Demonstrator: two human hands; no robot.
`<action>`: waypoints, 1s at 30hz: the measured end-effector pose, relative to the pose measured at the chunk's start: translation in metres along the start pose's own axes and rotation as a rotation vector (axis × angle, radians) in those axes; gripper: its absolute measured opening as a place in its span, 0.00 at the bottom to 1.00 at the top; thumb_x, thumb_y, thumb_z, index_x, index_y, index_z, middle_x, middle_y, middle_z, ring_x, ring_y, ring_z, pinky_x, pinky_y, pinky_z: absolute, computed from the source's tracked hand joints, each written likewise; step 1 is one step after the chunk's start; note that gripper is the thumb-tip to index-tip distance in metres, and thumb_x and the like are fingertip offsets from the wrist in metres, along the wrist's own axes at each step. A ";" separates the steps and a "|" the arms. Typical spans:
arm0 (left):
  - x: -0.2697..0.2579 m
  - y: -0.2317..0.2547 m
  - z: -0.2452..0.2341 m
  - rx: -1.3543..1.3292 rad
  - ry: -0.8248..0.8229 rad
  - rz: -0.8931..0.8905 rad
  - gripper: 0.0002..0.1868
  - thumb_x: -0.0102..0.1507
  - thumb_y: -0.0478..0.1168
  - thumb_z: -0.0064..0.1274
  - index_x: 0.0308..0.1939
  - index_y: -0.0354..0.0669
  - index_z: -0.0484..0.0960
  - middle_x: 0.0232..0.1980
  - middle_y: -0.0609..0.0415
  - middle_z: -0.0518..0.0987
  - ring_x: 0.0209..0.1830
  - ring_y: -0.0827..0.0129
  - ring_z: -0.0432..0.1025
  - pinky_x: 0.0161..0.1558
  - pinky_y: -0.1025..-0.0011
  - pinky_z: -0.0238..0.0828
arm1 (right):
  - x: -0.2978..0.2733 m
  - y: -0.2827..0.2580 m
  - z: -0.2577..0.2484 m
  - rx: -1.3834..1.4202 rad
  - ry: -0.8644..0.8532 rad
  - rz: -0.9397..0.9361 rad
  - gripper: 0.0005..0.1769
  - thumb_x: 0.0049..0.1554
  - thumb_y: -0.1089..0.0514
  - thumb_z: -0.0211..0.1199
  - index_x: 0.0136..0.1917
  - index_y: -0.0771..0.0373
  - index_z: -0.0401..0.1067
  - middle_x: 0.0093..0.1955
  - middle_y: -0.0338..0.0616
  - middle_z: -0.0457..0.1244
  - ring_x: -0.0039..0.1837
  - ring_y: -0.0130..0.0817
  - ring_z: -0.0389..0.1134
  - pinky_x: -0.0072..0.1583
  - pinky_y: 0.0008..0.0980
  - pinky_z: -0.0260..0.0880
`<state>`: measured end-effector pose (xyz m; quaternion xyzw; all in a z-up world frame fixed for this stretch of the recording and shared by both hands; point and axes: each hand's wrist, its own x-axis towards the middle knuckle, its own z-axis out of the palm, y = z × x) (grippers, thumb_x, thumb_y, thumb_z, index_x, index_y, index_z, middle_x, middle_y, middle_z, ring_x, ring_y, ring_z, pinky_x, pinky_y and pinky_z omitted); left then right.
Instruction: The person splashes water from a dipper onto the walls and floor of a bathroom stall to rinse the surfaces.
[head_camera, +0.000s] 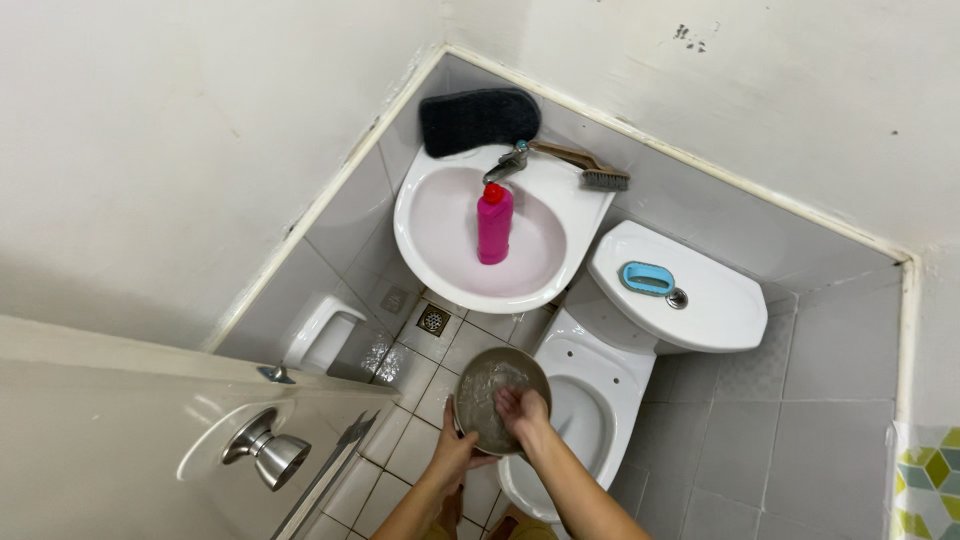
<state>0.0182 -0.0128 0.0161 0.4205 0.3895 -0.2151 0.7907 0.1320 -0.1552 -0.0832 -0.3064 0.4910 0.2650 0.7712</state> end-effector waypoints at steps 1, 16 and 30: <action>-0.002 -0.004 0.003 0.025 0.005 -0.044 0.55 0.63 0.25 0.40 0.79 0.74 0.24 0.79 0.35 0.51 0.60 0.37 0.77 0.47 0.54 0.88 | 0.003 0.003 -0.015 0.036 0.012 0.000 0.16 0.67 0.58 0.46 0.60 0.71 0.68 0.61 0.59 0.65 0.65 0.52 0.67 0.66 0.45 0.69; 0.013 0.074 0.090 0.177 -0.160 0.366 0.51 0.64 0.27 0.43 0.79 0.68 0.30 0.80 0.40 0.49 0.68 0.37 0.68 0.50 0.52 0.85 | -0.124 -0.175 0.080 0.236 -0.596 -0.099 0.23 0.64 0.63 0.46 0.68 0.79 0.54 0.77 0.73 0.47 0.78 0.63 0.51 0.76 0.50 0.58; 0.035 0.054 0.120 0.279 -0.253 0.348 0.56 0.62 0.25 0.45 0.79 0.71 0.26 0.79 0.40 0.49 0.62 0.45 0.71 0.45 0.54 0.89 | -0.086 -0.147 -0.009 -0.575 -0.272 -0.691 0.13 0.63 0.61 0.52 0.59 0.66 0.70 0.57 0.50 0.66 0.60 0.46 0.68 0.63 0.41 0.68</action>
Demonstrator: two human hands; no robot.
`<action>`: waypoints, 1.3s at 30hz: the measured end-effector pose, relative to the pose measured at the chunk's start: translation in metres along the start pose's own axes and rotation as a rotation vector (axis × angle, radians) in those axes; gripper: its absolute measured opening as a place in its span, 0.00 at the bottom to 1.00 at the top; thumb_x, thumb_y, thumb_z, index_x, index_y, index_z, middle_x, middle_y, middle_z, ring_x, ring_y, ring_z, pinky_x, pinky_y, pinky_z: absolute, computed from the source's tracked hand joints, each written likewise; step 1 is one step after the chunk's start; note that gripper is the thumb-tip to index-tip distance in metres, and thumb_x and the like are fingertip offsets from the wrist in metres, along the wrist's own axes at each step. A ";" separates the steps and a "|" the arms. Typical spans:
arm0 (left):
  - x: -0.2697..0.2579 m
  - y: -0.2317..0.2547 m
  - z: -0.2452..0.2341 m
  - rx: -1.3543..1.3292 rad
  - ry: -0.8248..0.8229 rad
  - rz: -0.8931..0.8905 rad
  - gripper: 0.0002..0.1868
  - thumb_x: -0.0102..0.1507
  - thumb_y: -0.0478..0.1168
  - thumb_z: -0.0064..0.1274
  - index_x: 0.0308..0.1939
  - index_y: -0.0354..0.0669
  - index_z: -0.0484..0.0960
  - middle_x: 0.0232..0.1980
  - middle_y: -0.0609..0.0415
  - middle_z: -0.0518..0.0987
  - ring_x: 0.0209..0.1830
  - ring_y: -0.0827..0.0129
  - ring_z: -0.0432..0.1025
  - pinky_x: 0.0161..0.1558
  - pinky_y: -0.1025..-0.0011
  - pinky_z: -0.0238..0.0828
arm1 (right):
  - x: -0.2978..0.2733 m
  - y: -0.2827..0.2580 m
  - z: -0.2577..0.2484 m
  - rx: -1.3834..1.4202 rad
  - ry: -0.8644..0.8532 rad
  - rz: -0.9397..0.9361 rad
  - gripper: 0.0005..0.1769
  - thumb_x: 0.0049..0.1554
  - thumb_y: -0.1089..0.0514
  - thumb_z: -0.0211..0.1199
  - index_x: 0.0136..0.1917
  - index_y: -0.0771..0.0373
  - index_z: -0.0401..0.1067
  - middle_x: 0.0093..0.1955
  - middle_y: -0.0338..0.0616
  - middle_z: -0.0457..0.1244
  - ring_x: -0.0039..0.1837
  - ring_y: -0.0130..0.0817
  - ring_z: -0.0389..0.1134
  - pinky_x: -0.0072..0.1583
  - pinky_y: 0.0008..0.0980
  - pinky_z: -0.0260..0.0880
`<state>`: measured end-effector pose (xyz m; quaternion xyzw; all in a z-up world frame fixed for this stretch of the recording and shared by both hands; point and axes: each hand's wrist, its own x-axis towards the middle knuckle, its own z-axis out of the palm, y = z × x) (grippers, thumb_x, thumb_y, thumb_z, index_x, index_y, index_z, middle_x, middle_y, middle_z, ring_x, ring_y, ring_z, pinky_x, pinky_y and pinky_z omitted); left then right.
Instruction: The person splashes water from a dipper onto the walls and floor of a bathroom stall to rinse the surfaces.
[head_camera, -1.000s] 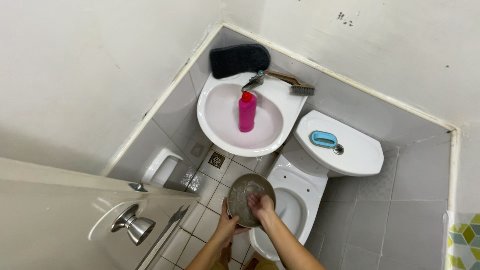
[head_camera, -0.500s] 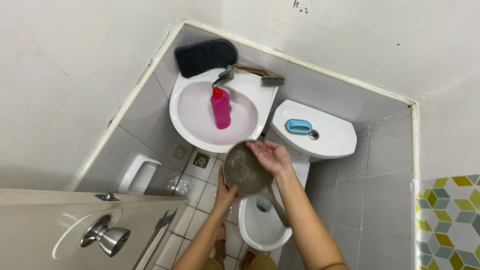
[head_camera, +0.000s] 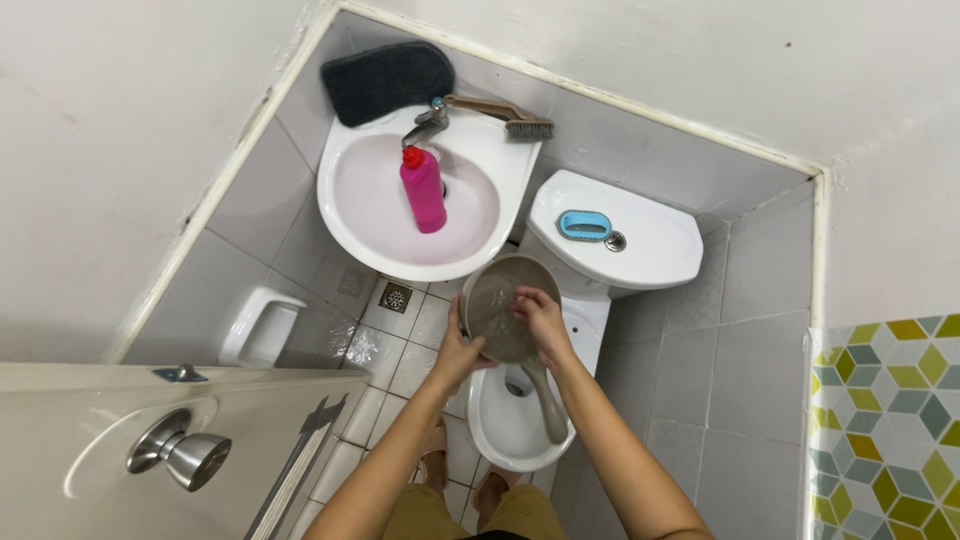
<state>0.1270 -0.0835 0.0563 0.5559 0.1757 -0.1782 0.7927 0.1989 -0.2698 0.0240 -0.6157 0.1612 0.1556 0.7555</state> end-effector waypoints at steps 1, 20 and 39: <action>-0.005 -0.008 0.004 0.044 -0.022 0.006 0.56 0.62 0.25 0.45 0.78 0.73 0.27 0.79 0.40 0.48 0.64 0.48 0.69 0.46 0.55 0.90 | 0.002 0.006 -0.009 -0.193 0.033 -0.105 0.14 0.63 0.62 0.51 0.59 0.68 0.70 0.57 0.52 0.66 0.60 0.47 0.69 0.62 0.41 0.69; -0.019 -0.110 0.030 0.024 0.186 -0.274 0.54 0.63 0.25 0.42 0.78 0.71 0.25 0.79 0.41 0.47 0.64 0.39 0.72 0.47 0.51 0.86 | 0.067 -0.092 -0.086 1.317 -0.296 0.341 0.25 0.69 0.63 0.42 0.72 0.87 0.56 0.71 0.73 0.57 0.71 0.59 0.62 0.70 0.45 0.71; -0.043 -0.090 0.072 0.146 0.010 -0.271 0.56 0.63 0.23 0.42 0.78 0.71 0.23 0.78 0.41 0.49 0.64 0.46 0.73 0.49 0.57 0.88 | -0.020 0.141 -0.102 -1.103 0.115 -0.014 0.17 0.65 0.54 0.55 0.51 0.68 0.80 0.46 0.61 0.71 0.51 0.54 0.74 0.55 0.47 0.74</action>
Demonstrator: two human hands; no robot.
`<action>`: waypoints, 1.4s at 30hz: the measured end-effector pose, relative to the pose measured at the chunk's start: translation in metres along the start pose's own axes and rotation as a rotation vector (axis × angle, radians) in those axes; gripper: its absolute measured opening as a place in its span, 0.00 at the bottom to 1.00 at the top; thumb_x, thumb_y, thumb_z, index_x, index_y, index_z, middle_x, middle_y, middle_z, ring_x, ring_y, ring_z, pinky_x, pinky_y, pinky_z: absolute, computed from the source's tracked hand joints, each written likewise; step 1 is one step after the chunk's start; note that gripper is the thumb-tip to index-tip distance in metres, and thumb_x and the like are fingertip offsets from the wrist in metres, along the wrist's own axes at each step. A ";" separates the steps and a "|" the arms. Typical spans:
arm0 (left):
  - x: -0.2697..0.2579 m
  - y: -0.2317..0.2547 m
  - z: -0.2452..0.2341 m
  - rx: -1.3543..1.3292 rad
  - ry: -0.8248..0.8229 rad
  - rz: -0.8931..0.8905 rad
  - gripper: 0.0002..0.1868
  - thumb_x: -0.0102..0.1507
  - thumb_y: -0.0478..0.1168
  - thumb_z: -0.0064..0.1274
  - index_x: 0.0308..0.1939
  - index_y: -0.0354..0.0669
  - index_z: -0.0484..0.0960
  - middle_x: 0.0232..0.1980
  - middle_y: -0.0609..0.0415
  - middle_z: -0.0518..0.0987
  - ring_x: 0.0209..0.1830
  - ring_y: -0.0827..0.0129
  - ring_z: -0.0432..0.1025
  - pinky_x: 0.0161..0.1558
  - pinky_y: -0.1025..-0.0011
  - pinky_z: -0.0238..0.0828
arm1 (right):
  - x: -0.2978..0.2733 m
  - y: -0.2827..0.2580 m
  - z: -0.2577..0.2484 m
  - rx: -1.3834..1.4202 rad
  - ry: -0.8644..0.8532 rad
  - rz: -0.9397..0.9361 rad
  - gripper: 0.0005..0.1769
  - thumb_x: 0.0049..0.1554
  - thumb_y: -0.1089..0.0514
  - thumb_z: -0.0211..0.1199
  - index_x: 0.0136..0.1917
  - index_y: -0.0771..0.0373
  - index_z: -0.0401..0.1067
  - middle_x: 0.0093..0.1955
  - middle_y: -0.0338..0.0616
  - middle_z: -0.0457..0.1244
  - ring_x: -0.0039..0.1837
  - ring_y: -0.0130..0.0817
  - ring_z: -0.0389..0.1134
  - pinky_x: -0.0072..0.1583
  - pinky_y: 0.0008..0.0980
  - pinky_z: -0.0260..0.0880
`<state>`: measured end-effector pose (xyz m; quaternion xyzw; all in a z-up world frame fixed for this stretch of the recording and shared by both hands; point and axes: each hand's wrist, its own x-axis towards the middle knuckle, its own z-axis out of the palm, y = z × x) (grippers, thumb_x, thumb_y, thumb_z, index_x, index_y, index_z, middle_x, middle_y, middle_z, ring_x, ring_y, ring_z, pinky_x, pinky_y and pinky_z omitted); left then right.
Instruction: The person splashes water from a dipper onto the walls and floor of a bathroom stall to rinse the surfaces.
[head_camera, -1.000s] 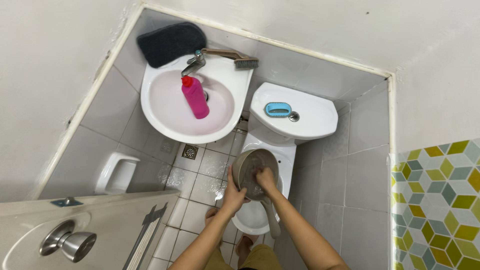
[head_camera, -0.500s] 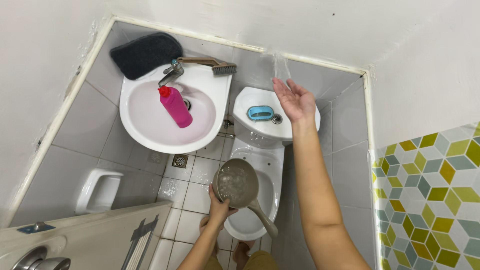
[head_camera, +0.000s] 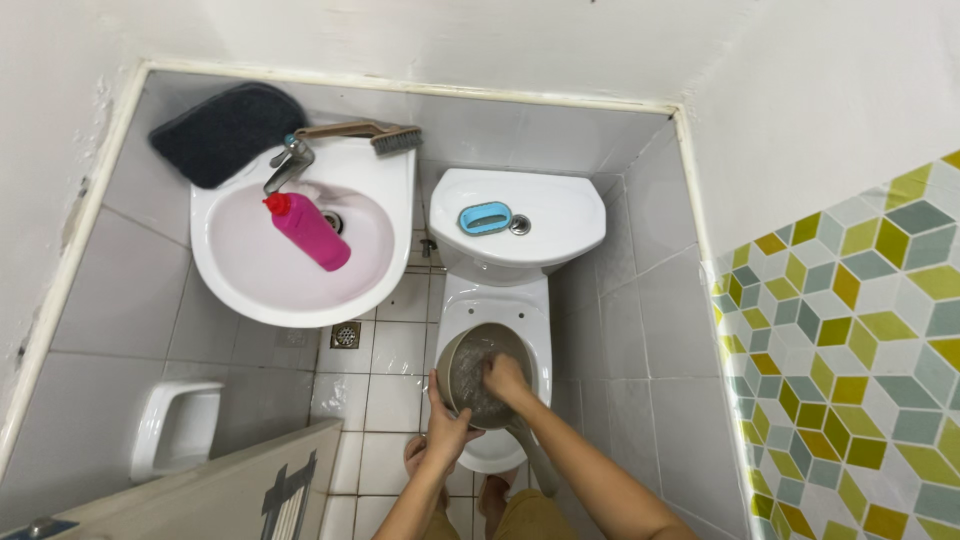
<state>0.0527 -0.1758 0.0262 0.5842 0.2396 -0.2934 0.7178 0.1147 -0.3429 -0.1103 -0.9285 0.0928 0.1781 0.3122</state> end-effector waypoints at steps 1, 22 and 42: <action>0.000 0.000 0.002 0.022 -0.001 -0.011 0.56 0.63 0.23 0.42 0.78 0.72 0.23 0.78 0.40 0.49 0.64 0.45 0.73 0.49 0.57 0.88 | -0.007 0.004 0.004 0.334 -0.172 0.170 0.18 0.64 0.57 0.51 0.53 0.71 0.77 0.49 0.63 0.70 0.52 0.55 0.73 0.54 0.47 0.76; 0.011 0.028 0.033 0.081 -0.060 0.004 0.54 0.64 0.25 0.40 0.77 0.75 0.22 0.78 0.39 0.49 0.62 0.45 0.74 0.48 0.56 0.88 | 0.016 -0.049 -0.250 0.969 0.019 0.004 0.14 0.66 0.58 0.52 0.47 0.67 0.75 0.44 0.51 0.71 0.45 0.39 0.74 0.51 0.38 0.79; -0.002 -0.009 0.012 0.086 0.069 -0.034 0.55 0.63 0.24 0.43 0.79 0.75 0.28 0.78 0.35 0.48 0.62 0.35 0.72 0.47 0.52 0.87 | -0.023 0.017 -0.028 1.792 -0.625 0.567 0.17 0.64 0.64 0.46 0.60 0.76 0.70 0.59 0.66 0.66 0.61 0.55 0.71 0.63 0.49 0.77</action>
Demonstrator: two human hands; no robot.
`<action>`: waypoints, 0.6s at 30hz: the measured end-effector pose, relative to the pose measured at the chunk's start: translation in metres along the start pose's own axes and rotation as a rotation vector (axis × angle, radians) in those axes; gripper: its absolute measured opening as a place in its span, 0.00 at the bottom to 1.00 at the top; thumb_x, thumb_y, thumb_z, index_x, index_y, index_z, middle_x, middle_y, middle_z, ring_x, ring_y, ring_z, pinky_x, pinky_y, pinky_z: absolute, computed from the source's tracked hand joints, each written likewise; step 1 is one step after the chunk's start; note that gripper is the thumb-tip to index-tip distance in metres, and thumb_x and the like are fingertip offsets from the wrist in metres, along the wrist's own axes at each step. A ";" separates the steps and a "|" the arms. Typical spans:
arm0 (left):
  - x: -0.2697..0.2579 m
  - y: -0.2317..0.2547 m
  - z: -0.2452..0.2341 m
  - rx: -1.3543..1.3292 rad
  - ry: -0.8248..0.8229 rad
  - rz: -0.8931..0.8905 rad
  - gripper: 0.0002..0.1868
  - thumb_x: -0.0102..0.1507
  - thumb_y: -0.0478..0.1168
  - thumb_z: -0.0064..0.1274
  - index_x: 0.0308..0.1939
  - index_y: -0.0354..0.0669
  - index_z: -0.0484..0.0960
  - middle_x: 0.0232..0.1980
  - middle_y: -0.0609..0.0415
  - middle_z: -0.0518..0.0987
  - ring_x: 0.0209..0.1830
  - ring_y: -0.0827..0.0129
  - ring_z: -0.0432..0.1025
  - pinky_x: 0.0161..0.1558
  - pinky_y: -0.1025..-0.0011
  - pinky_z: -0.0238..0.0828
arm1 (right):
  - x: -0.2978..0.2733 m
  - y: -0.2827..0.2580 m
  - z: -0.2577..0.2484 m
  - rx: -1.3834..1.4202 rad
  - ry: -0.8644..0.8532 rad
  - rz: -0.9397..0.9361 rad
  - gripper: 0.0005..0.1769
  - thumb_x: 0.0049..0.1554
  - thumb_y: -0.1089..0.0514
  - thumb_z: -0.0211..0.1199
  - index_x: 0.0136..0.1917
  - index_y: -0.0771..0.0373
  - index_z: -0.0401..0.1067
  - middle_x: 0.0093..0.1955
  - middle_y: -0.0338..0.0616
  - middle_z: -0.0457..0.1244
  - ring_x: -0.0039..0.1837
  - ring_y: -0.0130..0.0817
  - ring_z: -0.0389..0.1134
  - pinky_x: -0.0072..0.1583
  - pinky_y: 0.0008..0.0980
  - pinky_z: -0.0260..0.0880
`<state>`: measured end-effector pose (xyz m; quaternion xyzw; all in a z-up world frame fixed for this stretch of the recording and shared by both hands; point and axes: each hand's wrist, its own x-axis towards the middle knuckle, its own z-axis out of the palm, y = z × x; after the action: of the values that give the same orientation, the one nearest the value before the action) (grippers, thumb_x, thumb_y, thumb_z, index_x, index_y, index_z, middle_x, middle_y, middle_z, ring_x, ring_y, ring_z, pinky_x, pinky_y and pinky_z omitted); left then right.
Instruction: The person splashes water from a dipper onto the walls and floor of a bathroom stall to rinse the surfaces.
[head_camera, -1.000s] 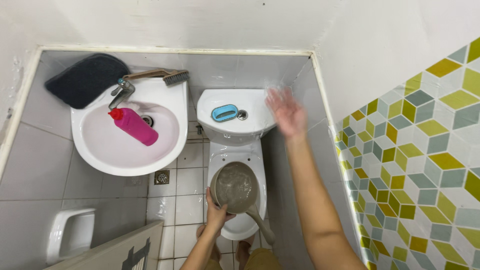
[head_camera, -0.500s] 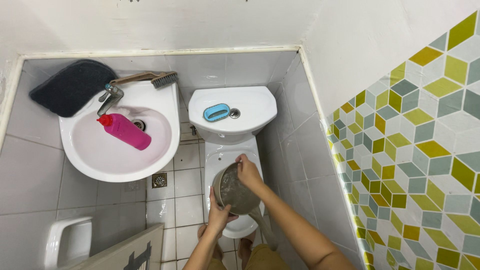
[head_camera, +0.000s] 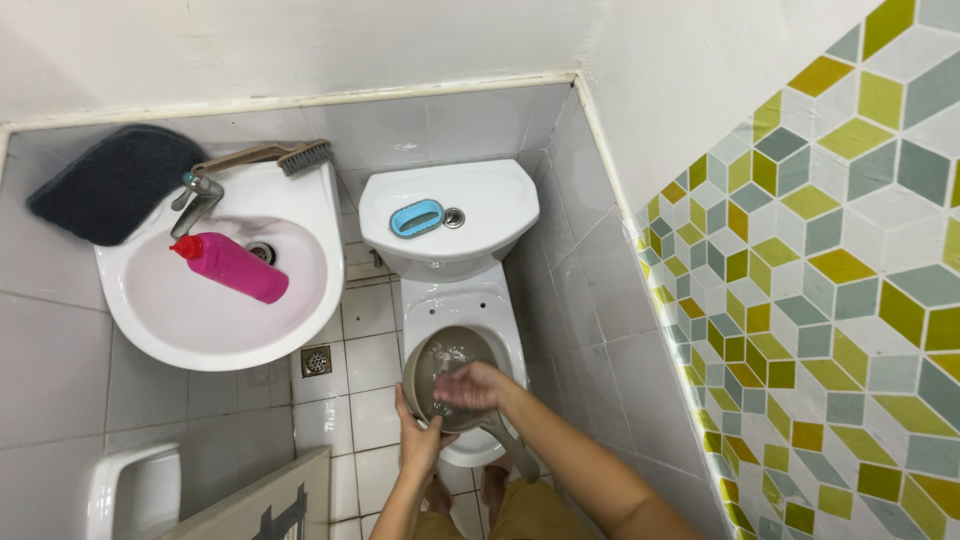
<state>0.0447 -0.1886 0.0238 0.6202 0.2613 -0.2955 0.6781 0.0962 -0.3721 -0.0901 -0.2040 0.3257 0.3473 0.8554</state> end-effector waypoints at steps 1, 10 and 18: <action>0.000 0.003 0.000 -0.024 0.022 -0.013 0.54 0.64 0.25 0.43 0.79 0.75 0.28 0.78 0.35 0.47 0.62 0.34 0.72 0.47 0.51 0.86 | -0.015 -0.017 0.006 0.113 -0.167 0.023 0.18 0.64 0.66 0.47 0.60 0.80 0.71 0.59 0.68 0.67 0.61 0.55 0.72 0.63 0.44 0.77; -0.002 0.015 0.019 -0.031 -0.039 0.044 0.54 0.63 0.23 0.40 0.78 0.71 0.26 0.79 0.36 0.45 0.63 0.41 0.72 0.49 0.53 0.86 | -0.180 -0.169 0.075 0.075 -0.203 -0.917 0.17 0.68 0.60 0.45 0.58 0.71 0.72 0.57 0.61 0.69 0.61 0.47 0.72 0.65 0.43 0.74; -0.016 0.010 0.048 0.035 -0.154 0.050 0.56 0.62 0.22 0.42 0.78 0.73 0.26 0.79 0.38 0.46 0.63 0.41 0.73 0.48 0.56 0.87 | -0.057 -0.048 -0.004 -1.340 0.387 -0.734 0.12 0.63 0.62 0.54 0.52 0.68 0.77 0.49 0.55 0.72 0.52 0.47 0.75 0.55 0.41 0.77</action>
<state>0.0403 -0.2347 0.0463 0.6138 0.1877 -0.3297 0.6923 0.0979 -0.4331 -0.0468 -0.8274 0.1021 0.1233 0.5384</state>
